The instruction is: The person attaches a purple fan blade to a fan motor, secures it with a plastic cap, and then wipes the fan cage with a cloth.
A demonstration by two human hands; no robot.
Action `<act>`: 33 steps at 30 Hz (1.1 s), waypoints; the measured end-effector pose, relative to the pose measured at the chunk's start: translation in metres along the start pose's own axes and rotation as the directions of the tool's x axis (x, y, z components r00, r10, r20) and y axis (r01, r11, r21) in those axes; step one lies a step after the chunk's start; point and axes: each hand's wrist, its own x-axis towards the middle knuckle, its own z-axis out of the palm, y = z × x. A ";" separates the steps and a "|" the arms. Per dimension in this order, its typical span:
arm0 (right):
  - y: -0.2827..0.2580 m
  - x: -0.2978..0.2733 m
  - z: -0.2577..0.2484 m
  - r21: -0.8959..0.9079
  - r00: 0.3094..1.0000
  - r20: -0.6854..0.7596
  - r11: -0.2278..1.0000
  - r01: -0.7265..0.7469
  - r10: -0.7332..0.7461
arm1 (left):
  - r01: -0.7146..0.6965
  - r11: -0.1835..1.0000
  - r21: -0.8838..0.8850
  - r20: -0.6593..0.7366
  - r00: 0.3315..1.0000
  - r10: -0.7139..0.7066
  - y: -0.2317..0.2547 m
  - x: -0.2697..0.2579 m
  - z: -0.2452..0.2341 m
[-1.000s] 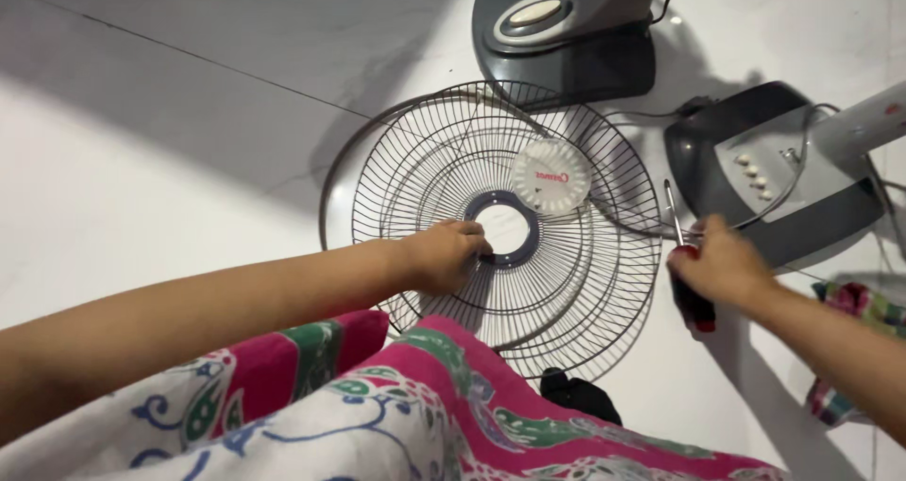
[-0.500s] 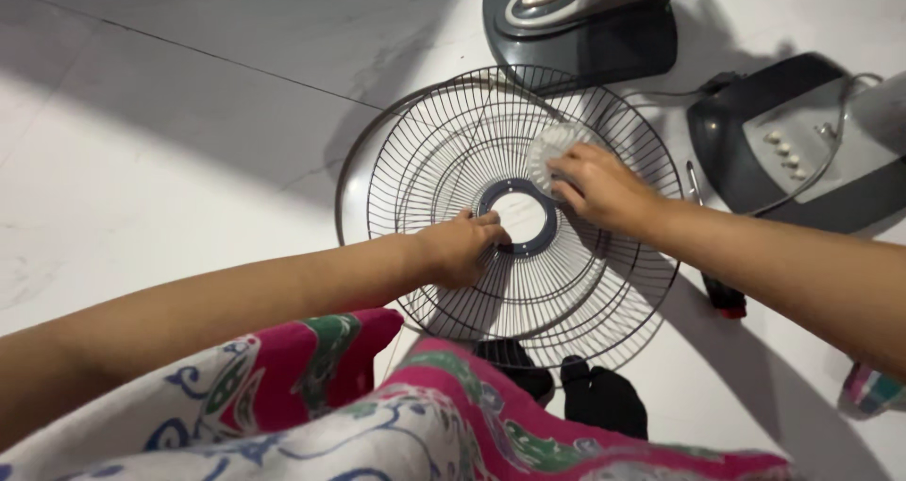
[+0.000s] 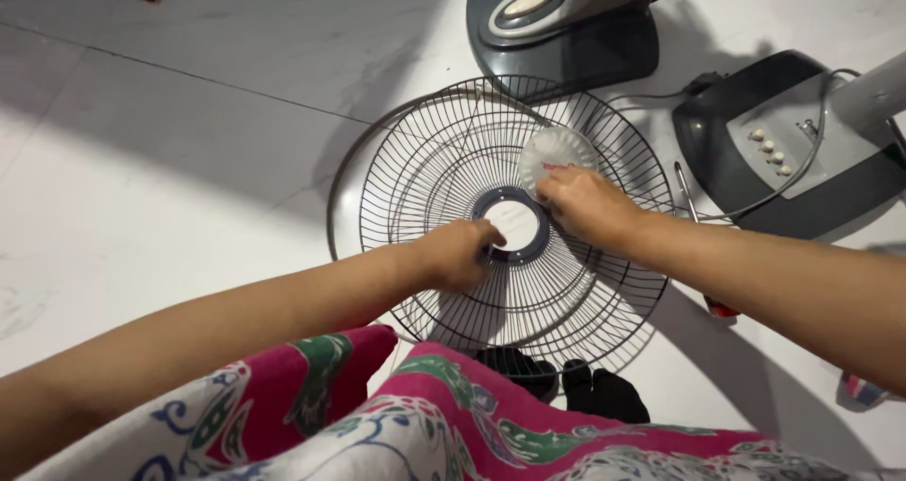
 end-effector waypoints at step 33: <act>0.006 0.000 -0.024 0.177 0.823 -0.036 0.814 -0.553 0.567 | 0.519 0.809 -0.274 -0.303 0.752 -0.585 -0.106 -0.025 -0.061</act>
